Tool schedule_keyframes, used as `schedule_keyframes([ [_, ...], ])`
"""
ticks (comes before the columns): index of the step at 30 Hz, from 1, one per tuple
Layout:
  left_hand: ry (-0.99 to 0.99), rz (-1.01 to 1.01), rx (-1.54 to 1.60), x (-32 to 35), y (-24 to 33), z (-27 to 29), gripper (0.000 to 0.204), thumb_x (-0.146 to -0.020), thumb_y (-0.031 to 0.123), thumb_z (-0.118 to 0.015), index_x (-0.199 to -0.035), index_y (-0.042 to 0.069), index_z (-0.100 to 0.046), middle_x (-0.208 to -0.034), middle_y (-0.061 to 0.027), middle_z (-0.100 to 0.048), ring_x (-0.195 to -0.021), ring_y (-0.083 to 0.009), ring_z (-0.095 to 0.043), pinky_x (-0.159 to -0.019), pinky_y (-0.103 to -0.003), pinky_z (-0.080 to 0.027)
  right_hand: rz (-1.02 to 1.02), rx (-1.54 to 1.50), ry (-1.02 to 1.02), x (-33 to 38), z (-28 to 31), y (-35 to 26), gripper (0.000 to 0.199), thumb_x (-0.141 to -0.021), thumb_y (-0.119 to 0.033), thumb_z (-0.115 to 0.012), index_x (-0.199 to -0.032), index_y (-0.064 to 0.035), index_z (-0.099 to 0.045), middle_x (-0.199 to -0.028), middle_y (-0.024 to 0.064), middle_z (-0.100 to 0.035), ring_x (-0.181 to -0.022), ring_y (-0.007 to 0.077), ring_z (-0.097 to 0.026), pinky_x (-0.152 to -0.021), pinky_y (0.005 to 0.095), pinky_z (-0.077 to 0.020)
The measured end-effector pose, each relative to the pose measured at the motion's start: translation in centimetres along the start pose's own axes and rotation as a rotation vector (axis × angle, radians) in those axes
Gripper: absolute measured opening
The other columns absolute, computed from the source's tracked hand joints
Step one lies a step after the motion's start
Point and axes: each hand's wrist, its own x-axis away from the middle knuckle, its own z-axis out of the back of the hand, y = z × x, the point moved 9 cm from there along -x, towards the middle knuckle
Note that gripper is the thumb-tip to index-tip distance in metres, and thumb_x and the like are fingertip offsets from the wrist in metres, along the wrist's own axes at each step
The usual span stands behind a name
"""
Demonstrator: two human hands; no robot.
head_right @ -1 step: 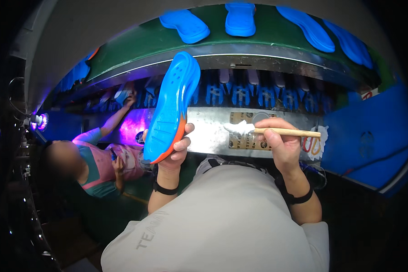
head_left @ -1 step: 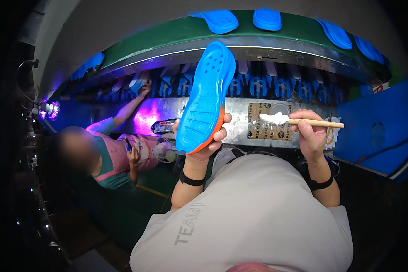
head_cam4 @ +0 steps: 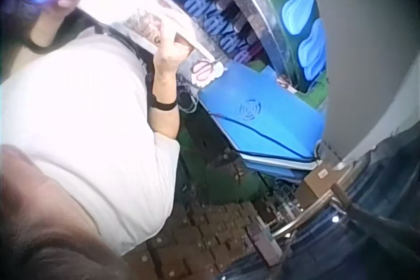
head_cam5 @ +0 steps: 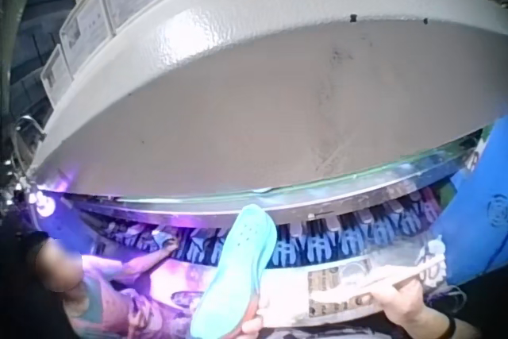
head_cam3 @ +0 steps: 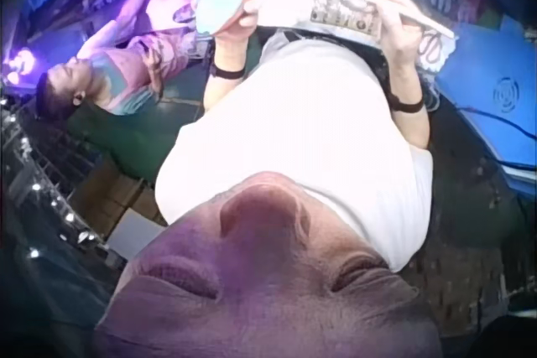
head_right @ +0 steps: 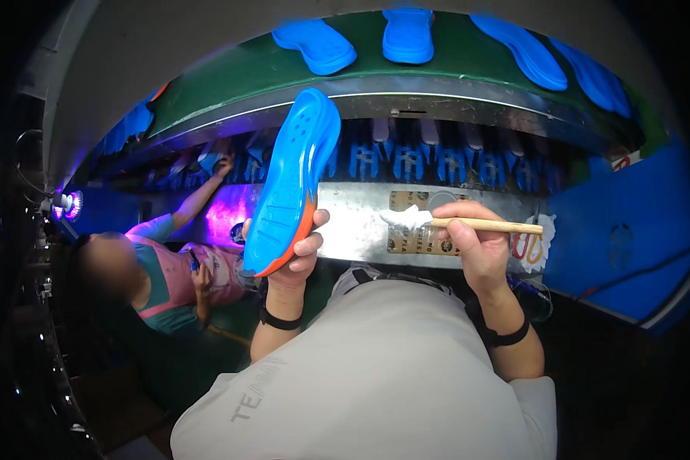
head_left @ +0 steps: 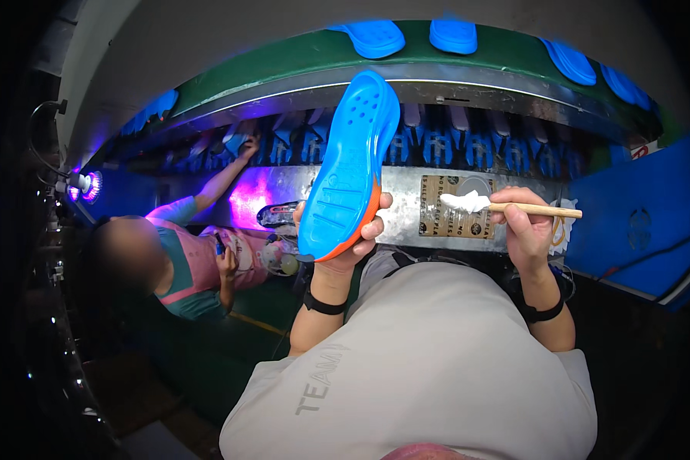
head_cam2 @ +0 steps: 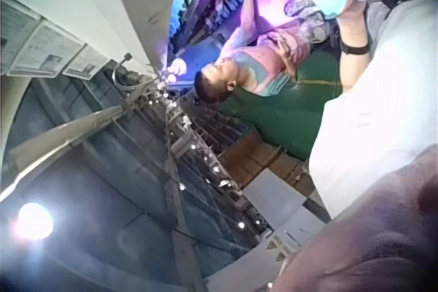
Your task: Applying glue to shoe insoles with a brush and placing them into a conveyor machine.
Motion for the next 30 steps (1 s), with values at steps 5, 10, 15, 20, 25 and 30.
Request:
schedule_keyframes([
  [5, 0.031, -0.018, 0.033, -0.2, 0.6, 0.4, 0.099, -0.087, 0.048, -0.069, -0.155, 0.0, -0.016, -0.139, -0.0322, -0.035, -0.1, -0.0369, -0.059, -0.074, -0.042, -0.061, 0.012, 0.016, 0.02, -0.5, 0.5, 0.0, 0.019, -0.094, -0.008, -0.06, -0.106, 0.0031, -0.069, -0.098, 0.0089, -0.068, -0.082, 0.0112, -0.064, -0.077, 0.0249, -0.0504],
  [10, -0.029, 0.0, 0.096, 0.1, 0.6, 0.9, 0.096, -0.088, 0.047, -0.067, -0.155, 0.0, -0.017, -0.139, -0.0316, -0.034, -0.099, -0.0365, -0.06, -0.074, -0.041, -0.061, 0.003, 0.025, 0.021, -0.5, 0.6, 0.4, 0.019, -0.094, -0.009, -0.061, -0.106, 0.0032, -0.069, -0.1, 0.0095, -0.068, -0.082, 0.0113, -0.063, -0.078, 0.0254, -0.0504],
  [15, -0.11, 0.097, 0.194, 0.7, 0.2, 1.5, 0.093, -0.089, 0.046, -0.068, -0.154, 0.002, -0.02, -0.137, -0.0331, -0.036, -0.099, -0.038, -0.062, -0.07, -0.038, -0.06, -0.009, 0.039, 0.032, -0.7, 0.5, 0.6, 0.02, -0.094, -0.01, -0.061, -0.106, 0.0036, -0.069, -0.097, 0.009, -0.068, -0.082, 0.0115, -0.063, -0.077, 0.0255, -0.0501],
  [20, -0.136, 0.096, 0.219, 1.0, -0.1, 1.7, 0.09, -0.089, 0.046, -0.068, -0.155, 0.004, -0.022, -0.135, -0.0343, -0.04, -0.096, -0.0391, -0.065, -0.063, -0.035, -0.058, -0.007, 0.056, 0.02, -0.8, 0.3, 0.6, 0.02, -0.095, -0.01, -0.061, -0.106, 0.0038, -0.069, -0.096, 0.0088, -0.068, -0.082, 0.0113, -0.063, -0.076, 0.0252, -0.05],
  [25, -0.131, 0.073, 0.198, 1.8, 0.1, 1.3, 0.094, -0.088, 0.05, -0.069, -0.155, 0.004, -0.022, -0.136, -0.0352, -0.04, -0.096, -0.0388, -0.065, -0.061, -0.035, -0.057, -0.042, 0.072, -0.008, -0.6, -0.2, 1.4, 0.02, -0.095, -0.011, -0.061, -0.106, 0.0039, -0.069, -0.096, 0.0087, -0.067, -0.082, 0.0109, -0.063, -0.076, 0.0247, -0.0499],
  [30, 0.131, -0.099, -0.171, 0.9, 2.8, -0.3, 0.108, -0.082, 0.06, -0.07, -0.154, -0.003, -0.019, -0.136, -0.0374, -0.041, -0.098, -0.0407, -0.062, -0.064, -0.039, -0.06, -0.074, 0.055, 0.032, -0.7, 0.2, 2.6, 0.02, -0.095, -0.01, -0.061, -0.108, 0.0032, -0.069, -0.096, 0.008, -0.068, -0.082, 0.0105, -0.062, -0.077, 0.0242, -0.0491],
])
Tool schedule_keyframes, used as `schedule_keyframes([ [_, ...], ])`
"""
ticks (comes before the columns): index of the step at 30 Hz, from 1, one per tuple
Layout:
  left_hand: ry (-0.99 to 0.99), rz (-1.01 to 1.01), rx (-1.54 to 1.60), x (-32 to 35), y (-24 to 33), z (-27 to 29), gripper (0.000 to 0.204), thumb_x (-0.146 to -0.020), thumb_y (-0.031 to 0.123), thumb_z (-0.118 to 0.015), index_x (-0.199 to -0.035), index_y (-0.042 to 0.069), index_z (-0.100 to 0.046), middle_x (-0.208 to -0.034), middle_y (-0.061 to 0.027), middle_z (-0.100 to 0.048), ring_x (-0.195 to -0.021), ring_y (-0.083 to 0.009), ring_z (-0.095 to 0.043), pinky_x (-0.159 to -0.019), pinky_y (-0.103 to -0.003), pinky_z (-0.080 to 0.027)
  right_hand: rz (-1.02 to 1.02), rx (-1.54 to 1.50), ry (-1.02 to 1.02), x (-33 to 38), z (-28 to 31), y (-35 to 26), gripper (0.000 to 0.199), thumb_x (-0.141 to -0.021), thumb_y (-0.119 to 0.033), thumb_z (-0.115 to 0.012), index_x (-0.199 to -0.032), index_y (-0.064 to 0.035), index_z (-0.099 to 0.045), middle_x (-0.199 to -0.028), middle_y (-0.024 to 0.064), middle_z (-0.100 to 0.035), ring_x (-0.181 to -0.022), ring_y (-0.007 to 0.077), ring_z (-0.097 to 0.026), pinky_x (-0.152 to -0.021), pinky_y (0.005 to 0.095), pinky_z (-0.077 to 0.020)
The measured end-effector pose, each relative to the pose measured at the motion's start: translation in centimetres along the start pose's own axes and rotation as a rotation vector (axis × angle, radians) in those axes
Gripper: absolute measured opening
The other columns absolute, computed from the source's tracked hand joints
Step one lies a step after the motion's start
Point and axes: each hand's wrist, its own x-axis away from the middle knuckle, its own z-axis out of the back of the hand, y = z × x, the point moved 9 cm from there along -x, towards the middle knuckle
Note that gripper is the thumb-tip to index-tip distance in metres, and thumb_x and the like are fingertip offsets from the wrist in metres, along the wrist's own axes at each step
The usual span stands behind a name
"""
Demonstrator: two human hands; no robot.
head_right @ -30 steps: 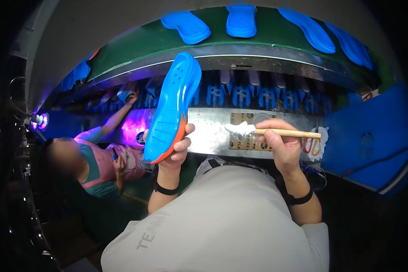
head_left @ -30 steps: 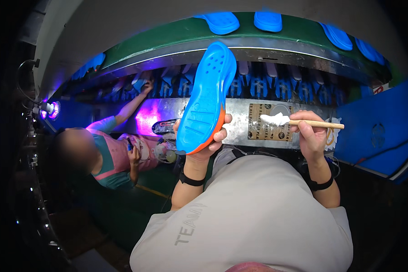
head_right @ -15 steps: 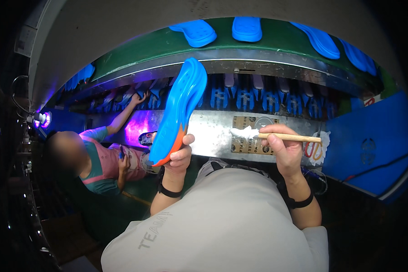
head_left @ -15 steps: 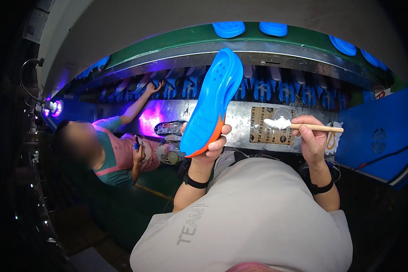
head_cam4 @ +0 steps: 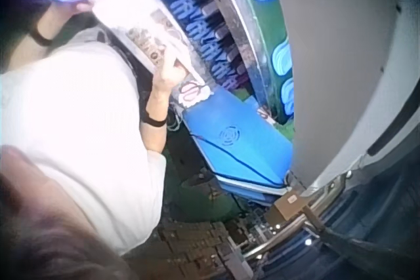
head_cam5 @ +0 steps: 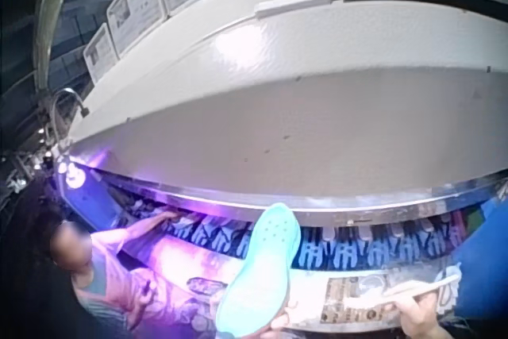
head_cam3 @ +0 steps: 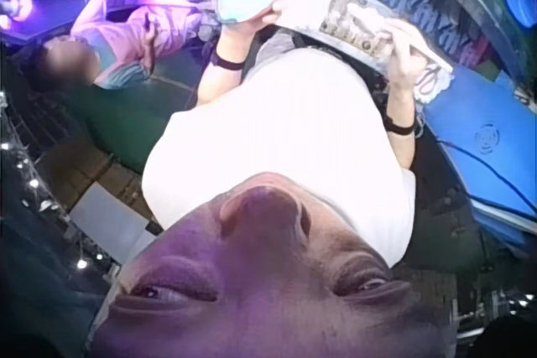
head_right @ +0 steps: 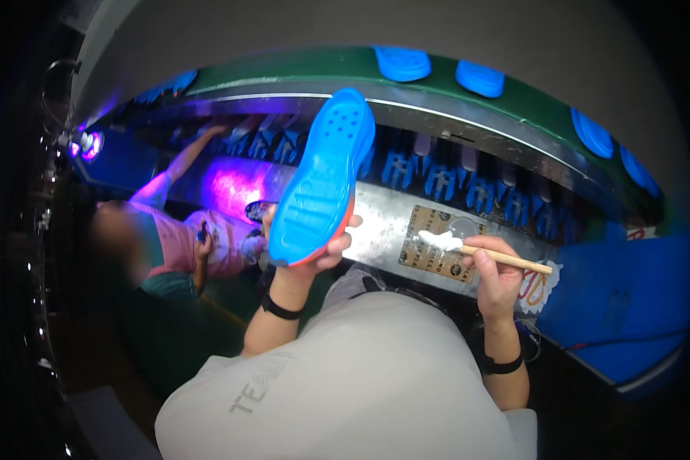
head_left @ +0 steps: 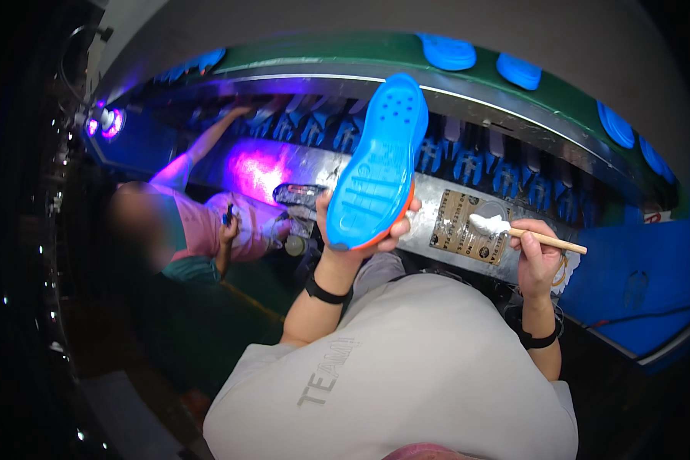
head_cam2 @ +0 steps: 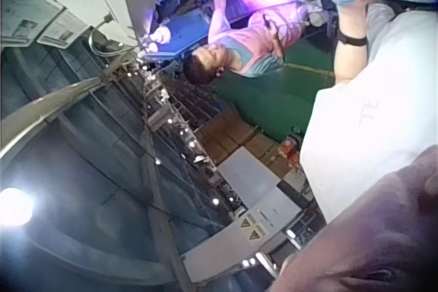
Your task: Applying glue to shoe insoles with a brush and placing them into a conveyor machine.
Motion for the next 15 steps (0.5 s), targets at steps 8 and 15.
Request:
schedule_keyframes([
  [8, -0.004, -0.018, -0.415, -2.5, 9.4, -1.7, 0.109, -0.084, 0.061, -0.066, -0.152, -0.009, -0.016, -0.138, -0.0401, -0.04, -0.09, -0.0378, -0.065, -0.057, -0.036, -0.058, -0.037, 0.089, 0.089, -0.1, 1.5, 1.4, 0.022, -0.096, -0.013, -0.062, -0.108, 0.0037, -0.068, -0.091, 0.006, -0.067, -0.08, 0.0094, -0.06, -0.075, 0.0234, -0.0442],
  [15, -0.024, -0.395, -0.548, -11.5, 25.9, -6.6, 0.071, -0.097, 0.052, -0.052, -0.133, -0.009, -0.046, -0.122, -0.0325, -0.056, -0.084, -0.0339, -0.069, -0.065, -0.037, -0.062, -0.079, 0.157, 0.171, 0.7, 1.4, 2.6, 0.022, -0.098, -0.014, -0.061, -0.11, 0.0034, -0.067, -0.089, 0.0045, -0.064, -0.081, 0.0089, -0.056, -0.073, 0.0232, -0.0413],
])
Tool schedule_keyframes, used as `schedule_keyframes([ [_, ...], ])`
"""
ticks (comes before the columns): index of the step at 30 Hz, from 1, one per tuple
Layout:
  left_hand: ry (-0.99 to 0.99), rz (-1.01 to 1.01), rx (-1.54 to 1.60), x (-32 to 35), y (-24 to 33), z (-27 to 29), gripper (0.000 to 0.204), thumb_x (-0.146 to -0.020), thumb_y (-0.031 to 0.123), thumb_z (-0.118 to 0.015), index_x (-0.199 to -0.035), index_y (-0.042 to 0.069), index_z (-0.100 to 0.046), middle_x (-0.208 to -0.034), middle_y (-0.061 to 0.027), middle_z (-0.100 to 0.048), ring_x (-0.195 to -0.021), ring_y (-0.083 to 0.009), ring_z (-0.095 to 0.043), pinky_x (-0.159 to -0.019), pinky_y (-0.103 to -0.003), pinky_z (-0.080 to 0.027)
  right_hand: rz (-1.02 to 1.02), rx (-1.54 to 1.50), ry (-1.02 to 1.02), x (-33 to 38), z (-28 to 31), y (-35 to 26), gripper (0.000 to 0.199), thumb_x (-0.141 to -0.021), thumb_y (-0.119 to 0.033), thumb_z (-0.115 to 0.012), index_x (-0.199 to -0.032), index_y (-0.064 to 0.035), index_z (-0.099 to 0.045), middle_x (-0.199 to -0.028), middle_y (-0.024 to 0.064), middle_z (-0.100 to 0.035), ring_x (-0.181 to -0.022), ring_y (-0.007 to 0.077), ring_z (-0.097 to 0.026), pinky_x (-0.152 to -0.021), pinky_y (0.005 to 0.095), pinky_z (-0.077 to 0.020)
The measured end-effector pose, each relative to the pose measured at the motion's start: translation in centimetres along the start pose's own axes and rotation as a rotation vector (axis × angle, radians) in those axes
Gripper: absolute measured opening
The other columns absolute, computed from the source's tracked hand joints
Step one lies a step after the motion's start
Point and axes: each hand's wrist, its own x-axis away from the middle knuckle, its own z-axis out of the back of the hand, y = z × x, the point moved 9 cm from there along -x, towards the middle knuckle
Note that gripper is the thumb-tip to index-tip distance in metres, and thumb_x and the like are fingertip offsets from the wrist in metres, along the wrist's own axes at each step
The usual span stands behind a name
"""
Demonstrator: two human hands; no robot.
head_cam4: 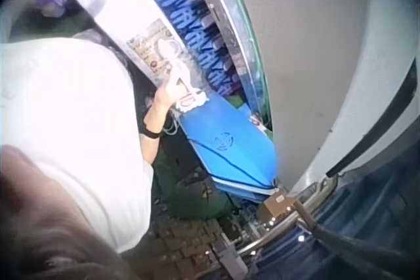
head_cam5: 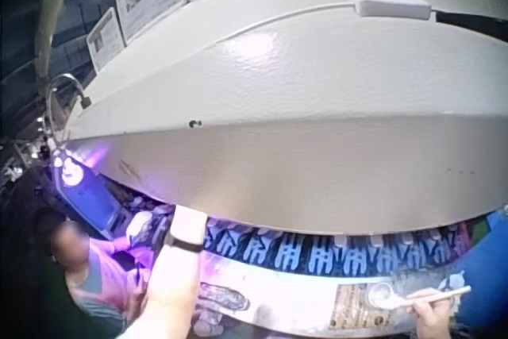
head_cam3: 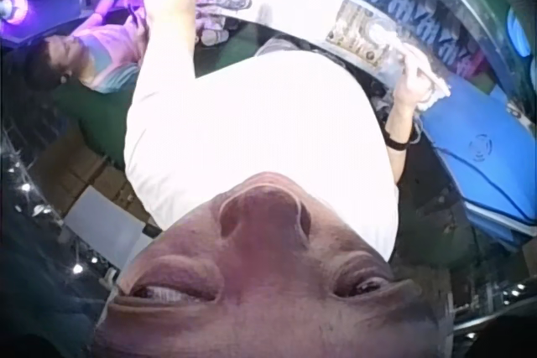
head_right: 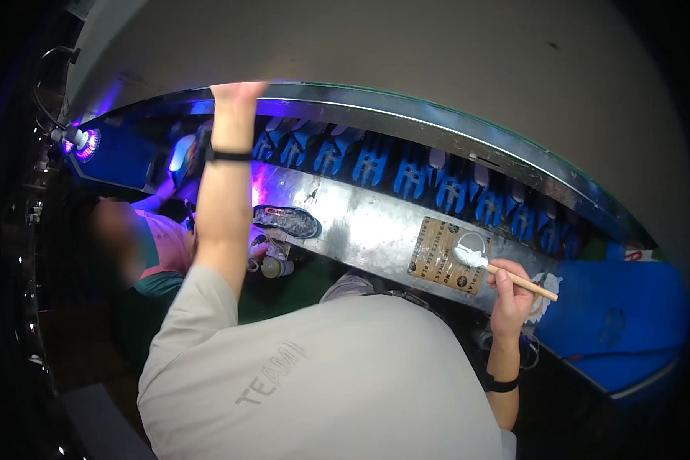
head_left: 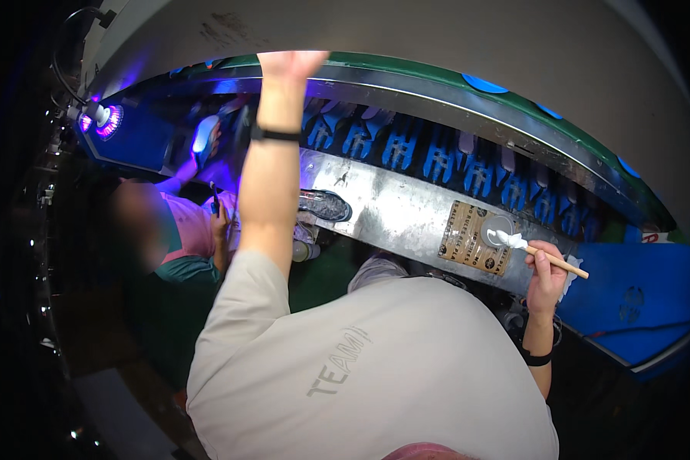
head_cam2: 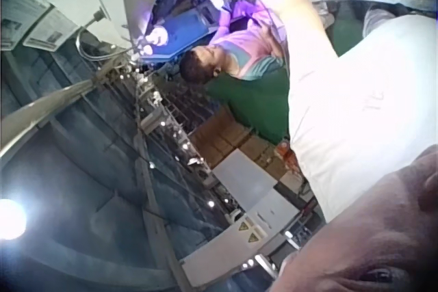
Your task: Applying glue to shoe insoles with a brush and placing them into a conveyor machine.
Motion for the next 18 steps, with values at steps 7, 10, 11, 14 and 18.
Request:
schedule_keyframes([
  [7, 0.349, -0.043, -0.382, -3.0, 6.2, 10.0, 0.064, -0.098, 0.045, -0.055, -0.13, -0.01, -0.048, -0.116, -0.0304, -0.059, -0.078, -0.0319, -0.069, -0.064, -0.037, -0.063, -0.046, 0.076, 0.057, -0.3, -0.4, 1.7, 0.019, -0.098, -0.012, -0.061, -0.108, 0.0023, -0.068, -0.091, 0.0038, -0.065, -0.081, 0.0086, -0.056, -0.074, 0.0233, -0.0429],
  [10, 0.499, -0.047, -0.554, -1.8, 11.1, 14.6, 0.061, -0.098, 0.042, -0.056, -0.129, -0.01, -0.049, -0.113, -0.0295, -0.06, -0.075, -0.031, -0.069, -0.063, -0.036, -0.063, -0.086, 0.092, 0.093, -0.1, 0.0, 2.9, 0.019, -0.098, -0.011, -0.06, -0.109, 0.0023, -0.068, -0.091, 0.0038, -0.066, -0.081, 0.0085, -0.056, -0.074, 0.0232, -0.0428],
  [11, 0.556, -0.045, -0.612, -1.3, 14.7, 16.8, 0.06, -0.098, 0.041, -0.056, -0.129, -0.01, -0.049, -0.112, -0.0292, -0.061, -0.074, -0.0307, -0.069, -0.063, -0.036, -0.063, -0.101, 0.097, 0.1, 0.7, 0.2, 3.1, 0.019, -0.098, -0.011, -0.06, -0.109, 0.0023, -0.068, -0.091, 0.0038, -0.066, -0.081, 0.0085, -0.056, -0.074, 0.0232, -0.0428],
  [14, 0.682, -0.075, -0.788, -0.3, 19.6, 20.3, 0.057, -0.098, 0.038, -0.057, -0.127, -0.01, -0.05, -0.11, -0.0283, -0.062, -0.072, -0.0299, -0.069, -0.062, -0.036, -0.064, -0.136, 0.091, 0.094, -0.1, 0.1, 4.3, 0.018, -0.098, -0.011, -0.061, -0.108, 0.0014, -0.069, -0.091, 0.0032, -0.067, -0.083, 0.0079, -0.057, -0.075, 0.0226, -0.0439],
  [18, 0.878, -0.134, -1.026, 0.3, 26.3, 24.3, 0.052, -0.098, 0.034, -0.059, -0.126, -0.011, -0.051, -0.106, -0.0271, -0.064, -0.069, -0.0287, -0.069, -0.061, -0.036, -0.064, -0.134, 0.134, 0.035, -1.0, -1.4, 4.1, 0.021, -0.099, -0.017, -0.062, -0.107, 0.0001, -0.07, -0.087, 0.0021, -0.065, -0.081, 0.008, -0.056, -0.074, 0.0227, -0.0422],
])
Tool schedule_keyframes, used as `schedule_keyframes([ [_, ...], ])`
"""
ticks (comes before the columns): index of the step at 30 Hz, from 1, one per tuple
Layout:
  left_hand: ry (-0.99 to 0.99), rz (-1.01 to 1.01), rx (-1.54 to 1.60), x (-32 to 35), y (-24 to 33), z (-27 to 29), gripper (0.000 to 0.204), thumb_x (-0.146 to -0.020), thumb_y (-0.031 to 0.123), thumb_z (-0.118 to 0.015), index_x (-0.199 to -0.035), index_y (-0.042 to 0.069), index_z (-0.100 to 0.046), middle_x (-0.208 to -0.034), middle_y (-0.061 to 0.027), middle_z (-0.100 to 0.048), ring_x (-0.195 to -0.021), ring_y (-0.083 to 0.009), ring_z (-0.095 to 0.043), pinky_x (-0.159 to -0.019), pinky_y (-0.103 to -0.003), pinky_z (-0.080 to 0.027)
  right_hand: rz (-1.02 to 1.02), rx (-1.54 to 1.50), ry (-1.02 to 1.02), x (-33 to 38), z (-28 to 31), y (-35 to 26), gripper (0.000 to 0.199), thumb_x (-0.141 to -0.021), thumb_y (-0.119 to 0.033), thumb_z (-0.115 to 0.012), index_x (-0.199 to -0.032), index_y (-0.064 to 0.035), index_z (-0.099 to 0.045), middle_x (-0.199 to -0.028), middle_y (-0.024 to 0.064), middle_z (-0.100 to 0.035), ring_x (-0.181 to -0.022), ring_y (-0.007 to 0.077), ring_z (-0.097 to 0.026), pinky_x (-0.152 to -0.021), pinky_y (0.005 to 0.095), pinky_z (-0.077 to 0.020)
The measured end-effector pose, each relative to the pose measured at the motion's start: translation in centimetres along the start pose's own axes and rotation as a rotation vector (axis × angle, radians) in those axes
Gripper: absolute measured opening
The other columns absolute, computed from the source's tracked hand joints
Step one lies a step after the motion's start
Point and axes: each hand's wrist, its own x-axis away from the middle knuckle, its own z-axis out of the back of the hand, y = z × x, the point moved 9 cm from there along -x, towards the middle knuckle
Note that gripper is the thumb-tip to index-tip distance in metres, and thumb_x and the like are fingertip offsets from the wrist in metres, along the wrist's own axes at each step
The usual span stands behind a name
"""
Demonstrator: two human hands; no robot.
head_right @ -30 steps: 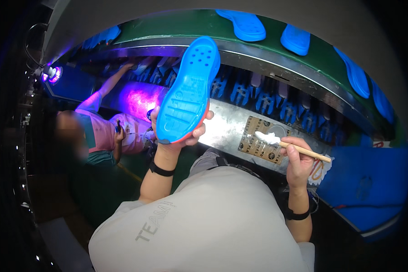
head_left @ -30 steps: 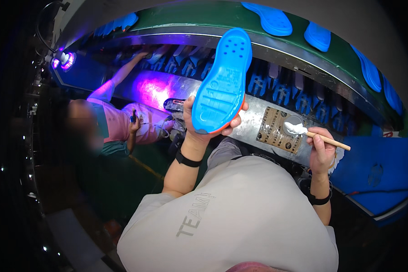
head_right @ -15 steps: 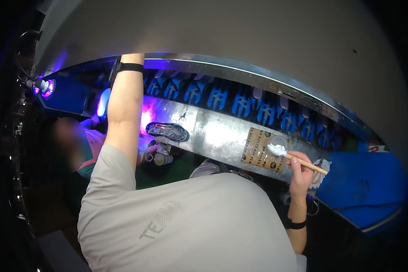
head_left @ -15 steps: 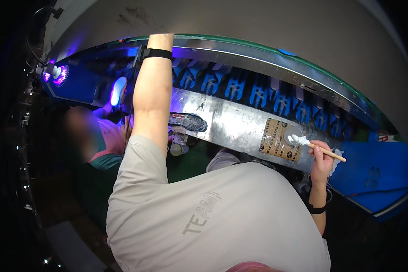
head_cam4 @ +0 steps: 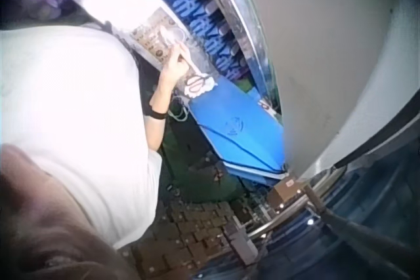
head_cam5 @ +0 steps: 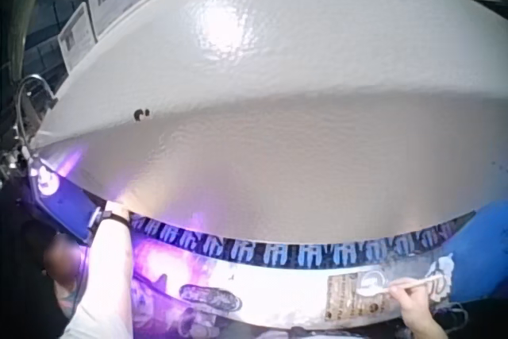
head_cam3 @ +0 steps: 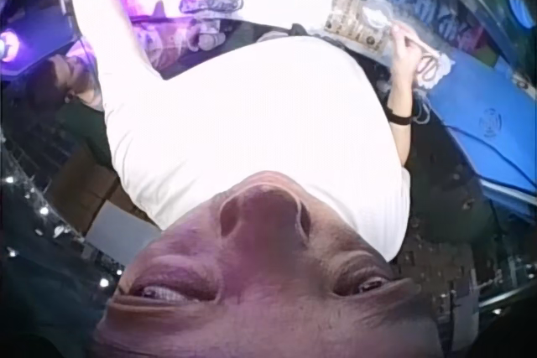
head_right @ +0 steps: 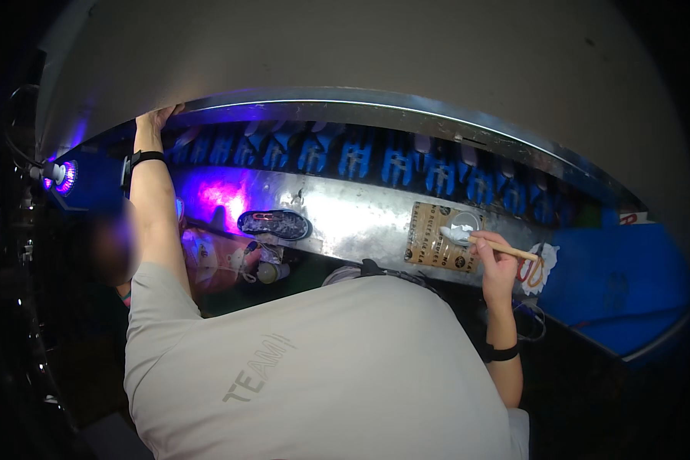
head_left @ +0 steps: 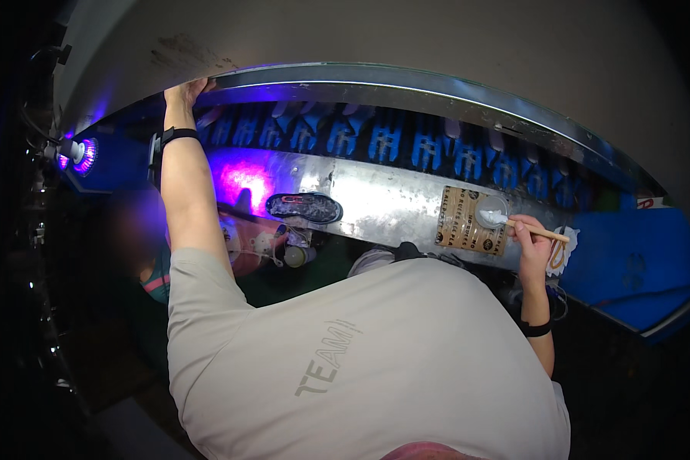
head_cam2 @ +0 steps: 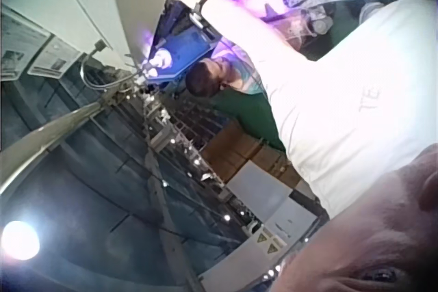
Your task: Applying glue to shoe insoles with a brush and placing them into a conveyor machine.
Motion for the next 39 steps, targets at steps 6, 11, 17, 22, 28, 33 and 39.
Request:
schedule_keyframes([
  [6, 0.414, -0.148, -0.572, 4.7, 2.2, 4.4, 0.028, -0.09, 0.022, -0.067, -0.091, -0.006, -0.069, -0.076, -0.0155, -0.072, -0.066, -0.0237, -0.073, -0.058, -0.032, -0.061, 0.001, 0.101, -0.071, -0.3, 0.1, 1.8, 0.017, -0.097, -0.012, -0.064, -0.106, 0.0014, -0.07, -0.09, 0.0028, -0.068, -0.083, 0.0086, -0.062, -0.077, 0.0236, -0.0486],
  [11, 0.782, -0.922, -1.131, 20.2, 8.2, 2.8, 0.027, -0.079, 0.031, -0.069, -0.068, 0.006, -0.069, -0.068, -0.0152, -0.07, -0.061, -0.0375, -0.067, -0.063, -0.045, -0.055, 0.039, 0.324, -0.029, -1.4, 2.6, 5.5, 0.019, -0.093, -0.014, -0.068, -0.102, 0.0021, -0.072, -0.087, 0.0046, -0.071, -0.079, 0.01, -0.064, -0.072, 0.026, -0.0498],
  [17, 0.96, -1.0, -0.819, 34.9, 11.6, 4.2, 0.027, -0.078, 0.024, -0.082, -0.072, 0.003, -0.066, -0.071, -0.0106, -0.07, -0.063, -0.0248, -0.065, -0.063, -0.038, -0.053, 0.083, 0.509, -0.029, -3.2, 4.6, 9.3, 0.022, -0.089, -0.021, -0.069, -0.099, -0.0008, -0.073, -0.082, 0.0134, -0.072, -0.07, 0.0197, -0.068, -0.067, 0.0315, -0.0515],
  [22, 0.167, -0.642, -0.142, 38.7, 5.5, -4.7, 0.026, -0.092, 0.004, -0.069, -0.117, 0.001, -0.06, -0.094, -0.0054, -0.065, -0.084, -0.0109, -0.062, -0.078, -0.024, -0.051, 0.123, 0.656, -0.035, -4.4, 5.1, 11.5, 0.022, -0.088, -0.024, -0.068, -0.095, -0.0038, -0.074, -0.087, 0.0141, -0.073, -0.074, 0.0299, -0.07, -0.068, 0.0372, -0.0534],
  [28, -0.51, 0.244, 0.381, 46.5, -8.4, -13.9, 0.052, -0.097, 0.016, -0.061, -0.143, -0.001, -0.046, -0.105, -0.0127, -0.069, -0.089, -0.0188, -0.068, -0.083, -0.031, -0.056, 0.146, 0.815, -0.085, -4.9, 4.2, 12.8, 0.022, -0.088, -0.025, -0.066, -0.091, -0.0056, -0.074, -0.091, 0.0137, -0.074, -0.079, 0.0321, -0.07, -0.073, 0.0404, -0.0547],
  [33, -0.698, 0.533, 0.772, 55.4, -8.1, -17.5, 0.07, -0.093, 0.041, -0.06, -0.143, -0.006, -0.044, -0.123, -0.0279, -0.063, -0.104, -0.0375, -0.069, -0.091, -0.045, -0.056, 0.183, 0.631, 0.039, -2.9, 5.0, 6.4, 0.02, -0.089, -0.022, -0.067, -0.095, -0.004, -0.073, -0.095, 0.0124, -0.074, -0.077, 0.0293, -0.07, -0.074, 0.0371, -0.0544],
  [39, -1.092, 0.711, 0.73, 58.5, -10.3, -17.9, 0.077, -0.088, 0.035, -0.063, -0.144, -0.011, -0.036, -0.128, -0.0332, -0.057, -0.113, -0.043, -0.063, -0.094, -0.05, -0.054, 0.42, 0.411, 0.162, -1.6, 5.6, 4.4, 0.017, -0.091, -0.016, -0.068, -0.101, -0.0027, -0.072, -0.093, 0.012, -0.074, -0.081, 0.024, -0.071, -0.074, 0.0339, -0.0539],
])
